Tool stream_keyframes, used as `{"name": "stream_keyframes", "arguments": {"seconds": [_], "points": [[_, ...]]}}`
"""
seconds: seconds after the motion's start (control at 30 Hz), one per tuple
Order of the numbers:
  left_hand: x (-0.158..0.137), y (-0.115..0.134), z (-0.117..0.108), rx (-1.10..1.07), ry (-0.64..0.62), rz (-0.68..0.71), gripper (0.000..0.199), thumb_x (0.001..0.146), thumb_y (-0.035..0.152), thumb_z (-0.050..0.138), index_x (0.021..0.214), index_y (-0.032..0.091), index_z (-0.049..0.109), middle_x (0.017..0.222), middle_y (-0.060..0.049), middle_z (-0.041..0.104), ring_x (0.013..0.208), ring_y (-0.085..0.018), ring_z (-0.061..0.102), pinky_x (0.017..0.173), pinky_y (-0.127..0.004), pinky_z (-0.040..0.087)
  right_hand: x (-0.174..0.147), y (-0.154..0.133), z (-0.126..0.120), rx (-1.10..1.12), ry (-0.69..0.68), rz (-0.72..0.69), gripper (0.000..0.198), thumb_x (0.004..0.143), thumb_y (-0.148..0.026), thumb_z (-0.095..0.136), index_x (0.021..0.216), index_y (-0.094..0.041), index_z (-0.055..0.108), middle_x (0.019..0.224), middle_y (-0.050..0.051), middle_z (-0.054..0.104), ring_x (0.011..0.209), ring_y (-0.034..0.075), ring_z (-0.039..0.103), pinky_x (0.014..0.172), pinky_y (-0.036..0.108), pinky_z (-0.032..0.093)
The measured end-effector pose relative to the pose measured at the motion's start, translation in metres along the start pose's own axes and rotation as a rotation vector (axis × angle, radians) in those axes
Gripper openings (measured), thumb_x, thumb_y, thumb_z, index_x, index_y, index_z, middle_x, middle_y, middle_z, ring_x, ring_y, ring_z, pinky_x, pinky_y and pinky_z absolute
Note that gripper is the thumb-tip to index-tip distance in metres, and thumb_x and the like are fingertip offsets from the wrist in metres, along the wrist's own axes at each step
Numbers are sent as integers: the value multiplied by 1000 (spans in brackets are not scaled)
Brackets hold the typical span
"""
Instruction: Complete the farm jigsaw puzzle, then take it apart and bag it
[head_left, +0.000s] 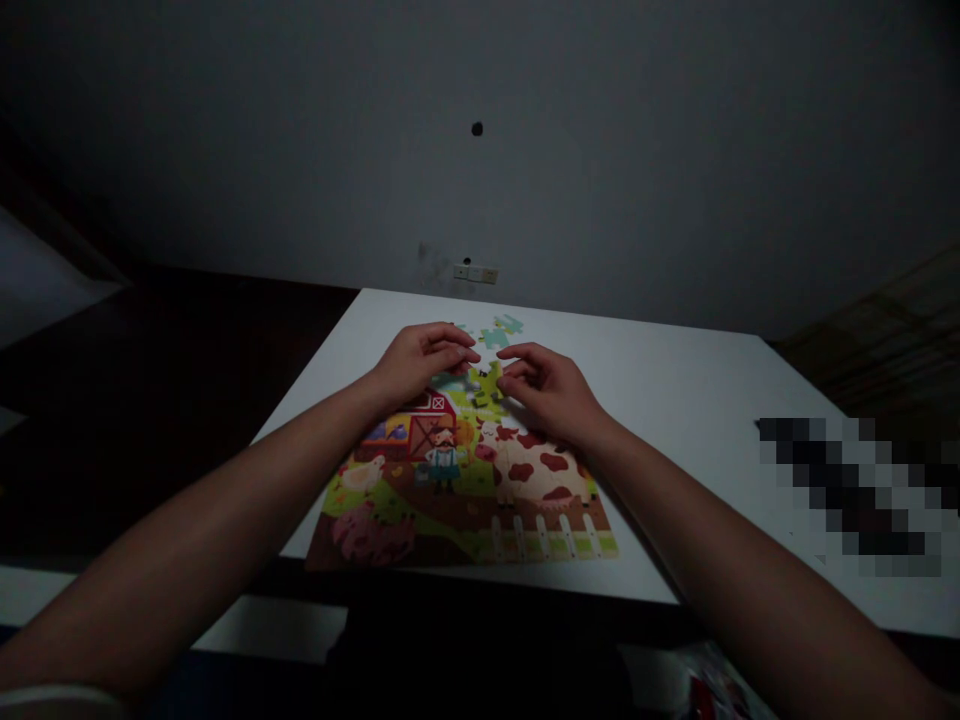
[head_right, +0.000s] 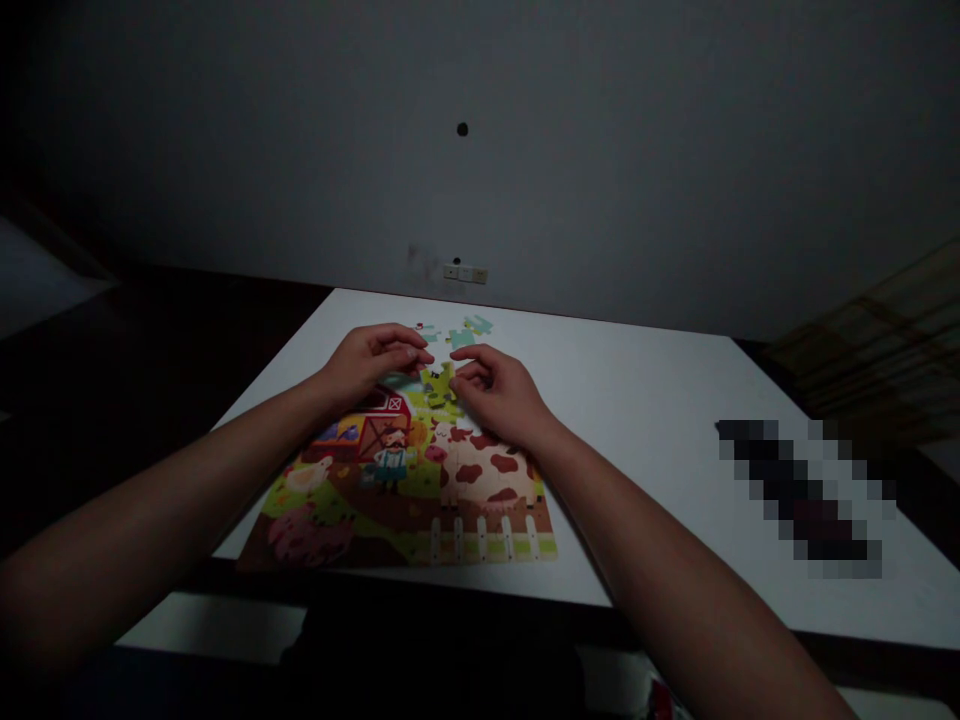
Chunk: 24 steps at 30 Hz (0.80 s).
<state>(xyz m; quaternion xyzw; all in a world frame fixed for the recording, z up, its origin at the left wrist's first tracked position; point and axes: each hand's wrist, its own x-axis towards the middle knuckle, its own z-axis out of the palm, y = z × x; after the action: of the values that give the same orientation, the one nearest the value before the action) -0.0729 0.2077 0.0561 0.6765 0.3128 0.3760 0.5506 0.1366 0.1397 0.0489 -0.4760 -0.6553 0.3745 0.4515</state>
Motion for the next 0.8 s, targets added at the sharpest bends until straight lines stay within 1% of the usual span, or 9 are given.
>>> {"name": "stream_keyframes", "arguments": {"seconds": [0.07, 0.17, 0.27, 0.37, 0.43, 0.5, 0.63, 0.7, 0.8], "points": [[-1, -1, -3, 158, -6, 52, 25, 79, 35, 63, 95, 17, 64, 90, -7, 71, 83, -19, 65, 82, -37, 50, 2, 0, -3, 1, 25, -10, 32, 79, -27, 59, 111, -25, 58, 81, 3, 64, 73, 17, 58, 69, 33, 48], [-2, -1, -8, 465, -36, 136, 21, 79, 33, 60, 93, 19, 68, 87, -5, 70, 80, -19, 63, 77, -33, 49, 5, 2, -9, -27, 90, -26, 30, 78, -24, 58, 108, -25, 60, 88, 4, 62, 79, 17, 58, 75, 33, 48], [-3, 0, -11, 628, -49, 180, 22, 80, 33, 57, 92, 20, 70, 84, -4, 69, 75, -17, 61, 71, -30, 47, 8, 7, -16, -41, 141, -17, 24, 77, -21, 57, 101, -24, 59, 87, 3, 60, 78, 16, 57, 72, 32, 48], [-3, 1, -14, 664, -42, 189, 23, 80, 34, 56, 92, 20, 70, 81, -3, 68, 72, -16, 60, 69, -29, 46, 9, 12, -20, -10, 138, 27, 19, 74, -21, 60, 91, -23, 52, 79, 1, 57, 72, 15, 56, 67, 29, 48], [-3, 1, -16, 673, -39, 181, 24, 80, 35, 56, 93, 20, 70, 80, -3, 68, 72, -16, 60, 68, -29, 45, 8, 13, -22, 13, 127, 48, 21, 71, -20, 62, 88, -23, 49, 77, 0, 55, 68, 13, 55, 64, 28, 47], [-3, 0, -18, 676, -36, 174, 25, 80, 36, 56, 93, 20, 69, 80, -3, 67, 72, -17, 60, 68, -29, 45, 7, 11, -22, 31, 119, 48, 27, 69, -19, 64, 93, -24, 51, 82, 0, 55, 66, 12, 54, 61, 27, 47], [-3, -1, -19, 682, -36, 139, 26, 81, 39, 55, 94, 20, 69, 80, -3, 67, 71, -17, 59, 67, -29, 45, 4, 9, -22, 8, 45, 57, 50, 67, -17, 65, 115, -27, 56, 92, 2, 57, 66, 12, 55, 59, 27, 47], [-3, -1, -19, 684, -38, 127, 27, 81, 39, 55, 94, 20, 68, 79, -3, 67, 71, -17, 59, 66, -29, 45, 3, 10, -22, -32, -2, 89, 49, 68, -18, 65, 116, -27, 60, 91, 2, 59, 66, 13, 56, 58, 27, 47], [-3, -3, -20, 669, -41, 147, 27, 81, 38, 55, 95, 18, 69, 78, -4, 66, 70, -17, 58, 66, -30, 44, 3, 11, -20, -38, -26, 137, 39, 72, -21, 62, 111, -26, 64, 88, 3, 62, 66, 15, 59, 57, 29, 48]]}}
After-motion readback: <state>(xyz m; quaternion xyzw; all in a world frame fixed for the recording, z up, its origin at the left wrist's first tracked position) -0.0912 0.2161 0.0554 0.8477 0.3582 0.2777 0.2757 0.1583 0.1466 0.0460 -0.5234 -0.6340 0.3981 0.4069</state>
